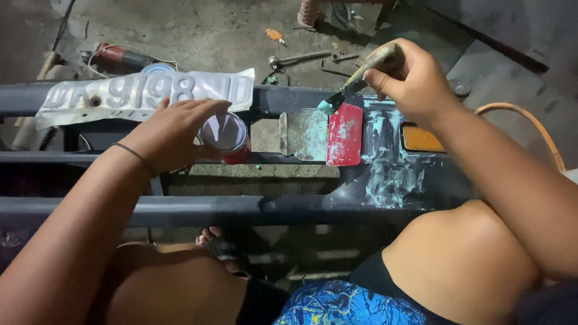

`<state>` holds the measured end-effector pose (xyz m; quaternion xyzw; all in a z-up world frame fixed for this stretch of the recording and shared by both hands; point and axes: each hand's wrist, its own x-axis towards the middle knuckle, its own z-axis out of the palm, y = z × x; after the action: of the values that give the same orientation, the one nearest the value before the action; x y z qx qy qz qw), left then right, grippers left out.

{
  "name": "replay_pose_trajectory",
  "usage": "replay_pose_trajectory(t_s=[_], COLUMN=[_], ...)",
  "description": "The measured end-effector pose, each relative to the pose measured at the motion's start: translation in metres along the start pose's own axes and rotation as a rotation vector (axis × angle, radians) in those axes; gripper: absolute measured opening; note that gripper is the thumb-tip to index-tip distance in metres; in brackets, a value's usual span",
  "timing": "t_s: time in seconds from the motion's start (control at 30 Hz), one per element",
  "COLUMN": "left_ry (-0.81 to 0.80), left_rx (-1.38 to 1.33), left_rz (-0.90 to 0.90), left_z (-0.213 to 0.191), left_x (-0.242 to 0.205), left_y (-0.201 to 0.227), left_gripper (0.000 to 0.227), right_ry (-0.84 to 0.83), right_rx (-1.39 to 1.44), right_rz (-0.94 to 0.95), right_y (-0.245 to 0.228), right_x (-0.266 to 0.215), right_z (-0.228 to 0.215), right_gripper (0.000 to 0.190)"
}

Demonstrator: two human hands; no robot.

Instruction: The person applies a teal-colored body filler to a dark metal part using a red plastic spreader. They scoop the filler from a container and spread it evenly across the surface of the part.

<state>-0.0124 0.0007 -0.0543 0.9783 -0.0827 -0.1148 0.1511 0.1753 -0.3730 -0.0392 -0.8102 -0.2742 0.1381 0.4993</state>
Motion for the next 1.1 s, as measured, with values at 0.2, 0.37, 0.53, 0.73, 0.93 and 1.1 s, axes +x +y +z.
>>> replay_pose_trajectory(t_s=[0.2, 0.37, 0.53, 0.73, 0.93, 1.1], left_ry=[-0.082, -0.061, -0.106, 0.213, 0.021, 0.064], left_rx=[0.073, 0.114, 0.038, 0.094, 0.196, 0.275], left_rz=[-0.115, -0.106, -0.05, 0.18, 0.141, 0.182], left_z=[-0.003, -0.004, -0.005, 0.011, 0.021, 0.038], left_x=[0.007, 0.005, -0.001, 0.025, 0.041, 0.046], left_y=[0.005, 0.013, 0.024, 0.03, 0.035, 0.026], left_gripper=[0.09, 0.084, 0.118, 0.09, 0.089, 0.087], right_ry=[0.001, 0.011, 0.001, 0.014, 0.038, 0.021], right_rx=[-0.029, -0.003, 0.004, -0.031, -0.018, 0.003], right_rz=[-0.013, -0.019, -0.036, -0.025, 0.0, -0.004], right_y=[-0.004, -0.005, -0.005, -0.006, 0.009, 0.01], right_x=[-0.001, -0.001, -0.001, -0.002, 0.009, 0.009], right_z=[-0.002, -0.001, -0.002, 0.0, 0.005, 0.005], right_gripper=[0.017, 0.017, 0.015, 0.017, 0.017, 0.017])
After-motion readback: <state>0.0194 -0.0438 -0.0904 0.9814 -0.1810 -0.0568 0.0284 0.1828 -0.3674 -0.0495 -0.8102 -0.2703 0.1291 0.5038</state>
